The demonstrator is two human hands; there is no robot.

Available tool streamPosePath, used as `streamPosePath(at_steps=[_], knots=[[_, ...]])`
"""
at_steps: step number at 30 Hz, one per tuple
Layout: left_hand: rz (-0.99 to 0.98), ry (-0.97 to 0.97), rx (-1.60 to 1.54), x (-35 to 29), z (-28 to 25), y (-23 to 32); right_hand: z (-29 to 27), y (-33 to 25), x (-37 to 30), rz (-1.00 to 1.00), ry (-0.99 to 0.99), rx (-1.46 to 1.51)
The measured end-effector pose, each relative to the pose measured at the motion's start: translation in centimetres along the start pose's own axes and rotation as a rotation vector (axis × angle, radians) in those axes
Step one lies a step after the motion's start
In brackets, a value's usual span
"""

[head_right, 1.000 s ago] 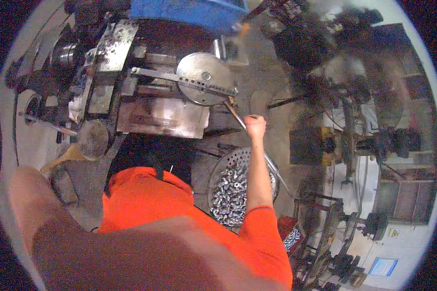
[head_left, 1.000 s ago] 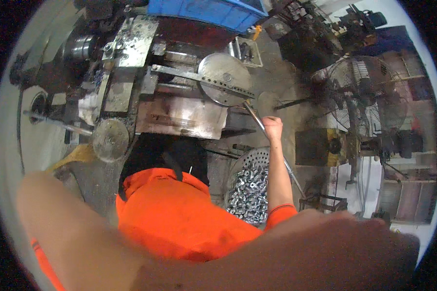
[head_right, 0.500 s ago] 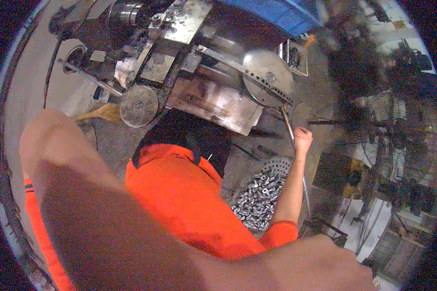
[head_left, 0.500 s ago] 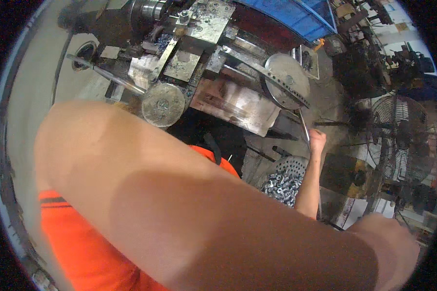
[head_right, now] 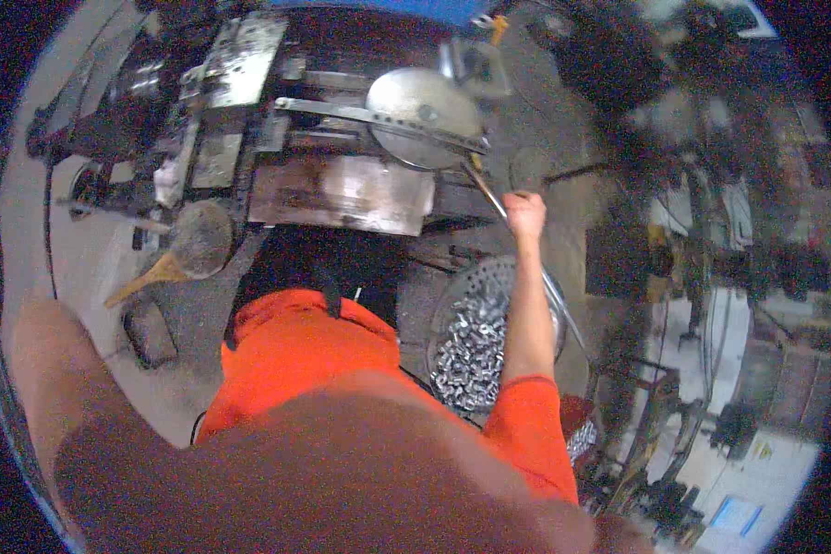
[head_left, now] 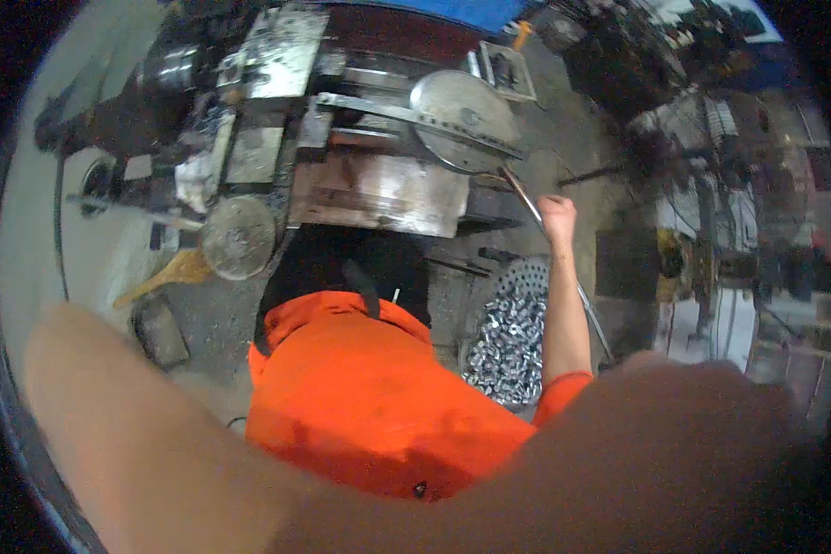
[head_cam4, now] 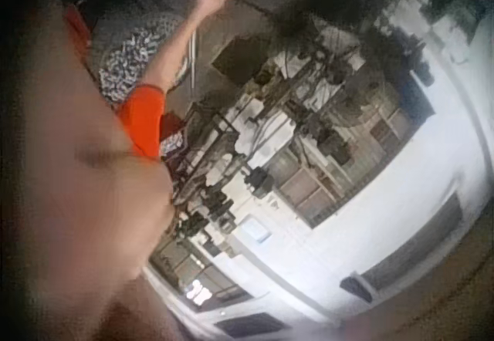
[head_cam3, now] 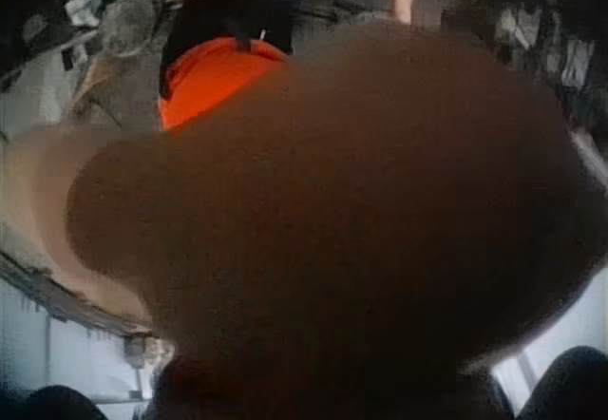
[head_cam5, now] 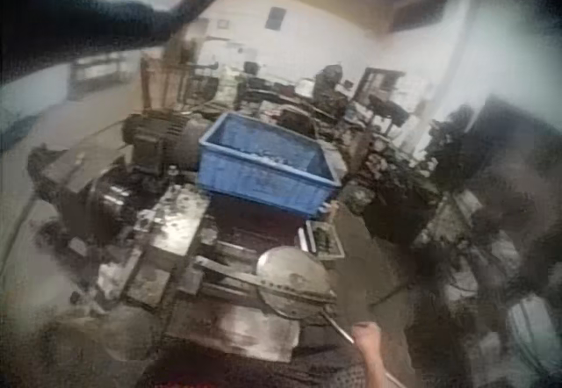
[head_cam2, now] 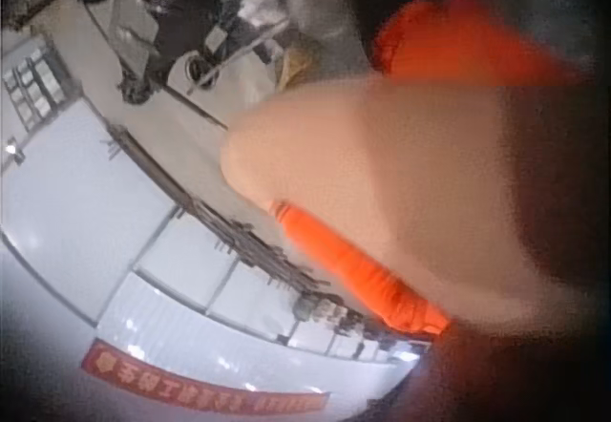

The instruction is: The person operates a metal turning lathe, repeatedly inserting small metal parts into the machine, activating the cycle with a lever, and removing the finished parts. The person places the processed parts into a perforated metal tray and occasionally inspects them by hand.

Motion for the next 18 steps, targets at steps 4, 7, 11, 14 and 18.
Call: streamPosePath(at_steps=[4,7,11,14,18], knots=[[0.013,-0.030,0.026,1.5,-0.2,0.6,-0.2,0.5,-0.2,-0.032,0.033,0.009],[0.027,-0.026,0.054,2.1,-0.5,1.6,0.0,-0.4,-0.3,0.086,-0.007,0.010],[0.069,-0.111,0.137,3.9,-0.8,4.2,-0.6,1.1,-1.1,0.093,0.010,0.041],[0.121,-0.121,0.211,4.6,-0.7,8.9,-0.5,-0.1,-0.8,0.090,0.034,0.011],[0.166,-0.162,0.422,4.7,-0.9,14.3,-0.4,1.1,-0.8,0.094,0.000,0.091]])
Point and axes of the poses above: each hand's wrist, its own x-axis towards the middle knuckle, its own z-axis out of the palm, y = z × x, the point moved 9 cm from there along x, towards the middle knuckle, and after that the axes turned 15 degrees about -y, right-handed, at the moved point
